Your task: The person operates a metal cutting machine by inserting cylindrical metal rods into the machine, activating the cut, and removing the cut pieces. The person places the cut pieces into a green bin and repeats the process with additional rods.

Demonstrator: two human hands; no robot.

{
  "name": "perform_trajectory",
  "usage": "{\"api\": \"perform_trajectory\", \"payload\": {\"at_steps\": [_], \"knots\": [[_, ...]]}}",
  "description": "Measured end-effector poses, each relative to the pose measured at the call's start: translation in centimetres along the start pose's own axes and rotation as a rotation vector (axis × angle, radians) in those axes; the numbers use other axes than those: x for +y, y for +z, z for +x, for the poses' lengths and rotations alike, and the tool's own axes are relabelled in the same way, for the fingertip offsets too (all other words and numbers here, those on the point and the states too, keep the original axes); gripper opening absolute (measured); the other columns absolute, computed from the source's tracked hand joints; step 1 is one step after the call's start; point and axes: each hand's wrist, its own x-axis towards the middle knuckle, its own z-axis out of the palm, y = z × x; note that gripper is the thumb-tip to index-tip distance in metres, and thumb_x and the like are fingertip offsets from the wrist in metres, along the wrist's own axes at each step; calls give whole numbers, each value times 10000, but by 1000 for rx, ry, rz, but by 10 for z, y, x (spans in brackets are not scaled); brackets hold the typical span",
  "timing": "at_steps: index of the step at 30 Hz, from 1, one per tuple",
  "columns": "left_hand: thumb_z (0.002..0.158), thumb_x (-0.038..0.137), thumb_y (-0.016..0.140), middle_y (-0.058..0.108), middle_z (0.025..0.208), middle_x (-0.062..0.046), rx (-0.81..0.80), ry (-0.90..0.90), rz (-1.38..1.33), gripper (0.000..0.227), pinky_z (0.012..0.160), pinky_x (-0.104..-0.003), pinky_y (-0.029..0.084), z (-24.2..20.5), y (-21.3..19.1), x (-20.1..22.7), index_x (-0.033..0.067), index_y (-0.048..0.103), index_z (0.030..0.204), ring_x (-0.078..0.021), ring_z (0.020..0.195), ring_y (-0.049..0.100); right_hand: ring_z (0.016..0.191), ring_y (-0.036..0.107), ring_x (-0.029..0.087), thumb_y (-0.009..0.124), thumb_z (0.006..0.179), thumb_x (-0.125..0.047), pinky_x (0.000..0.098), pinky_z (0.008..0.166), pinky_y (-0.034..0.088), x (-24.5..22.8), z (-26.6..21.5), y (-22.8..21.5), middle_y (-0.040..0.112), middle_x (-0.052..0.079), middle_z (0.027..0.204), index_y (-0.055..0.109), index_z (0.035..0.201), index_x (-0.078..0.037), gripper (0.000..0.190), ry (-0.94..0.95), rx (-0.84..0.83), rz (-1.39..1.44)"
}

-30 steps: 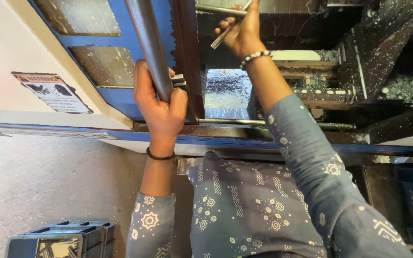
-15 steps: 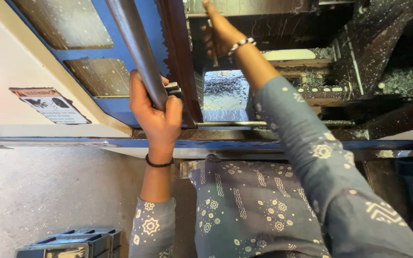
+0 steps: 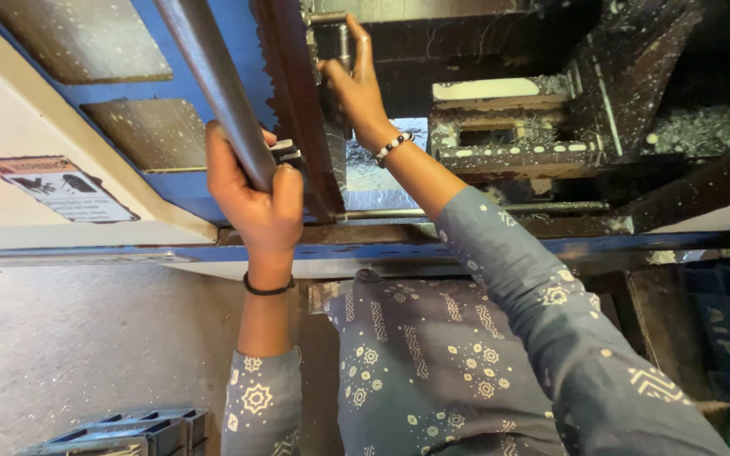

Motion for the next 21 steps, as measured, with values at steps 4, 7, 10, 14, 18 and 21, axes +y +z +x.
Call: {"api": "perform_trajectory", "payload": {"at_steps": [4,7,10,14,18,21], "knots": [[837,-3,520,448,923,-34,-2,12,-19,195,750,-233,426,-1,0,-3,24,488,1028,-96,799,442,543,447,54,666,949,-91,222,439,353,-24,-6,-19,635,20,883,203,1648,-328,871,69,-189,-53],[849,-10,522,454,921,-38,0,26,-10,157,761,-242,432,-2,0,-6,16,483,999,-108,808,449,526,449,51,696,964,-172,227,429,373,-46,-7,-37,621,0,859,194,1638,-315,852,126,-292,-224],[847,-19,524,469,932,-46,0,73,52,168,783,-256,440,-2,-2,-9,15,486,1006,-124,831,466,541,478,34,647,1017,-346,213,428,389,-78,-11,-48,550,-17,779,270,1566,-284,669,255,-254,-391],[857,-2,562,533,980,-45,10,63,94,224,819,-280,478,-6,-7,-23,27,509,1072,-139,876,535,551,384,73,451,1089,-475,246,461,347,-143,-47,-89,413,-32,704,595,1268,-151,397,322,-324,-433],[959,5,636,590,1102,-43,9,134,42,264,949,-293,514,0,-8,-43,26,559,1211,-147,1007,590,730,505,117,452,1151,-394,320,651,460,-225,-113,-158,507,5,790,598,1068,-68,366,-58,-438,-837],[942,23,627,602,1106,-43,38,-1,-26,267,852,-273,506,1,-13,-56,39,585,1205,-132,908,580,681,551,202,478,1101,-362,385,665,462,-293,-178,-205,557,82,724,605,1049,-40,349,-94,-392,-1085]]}}
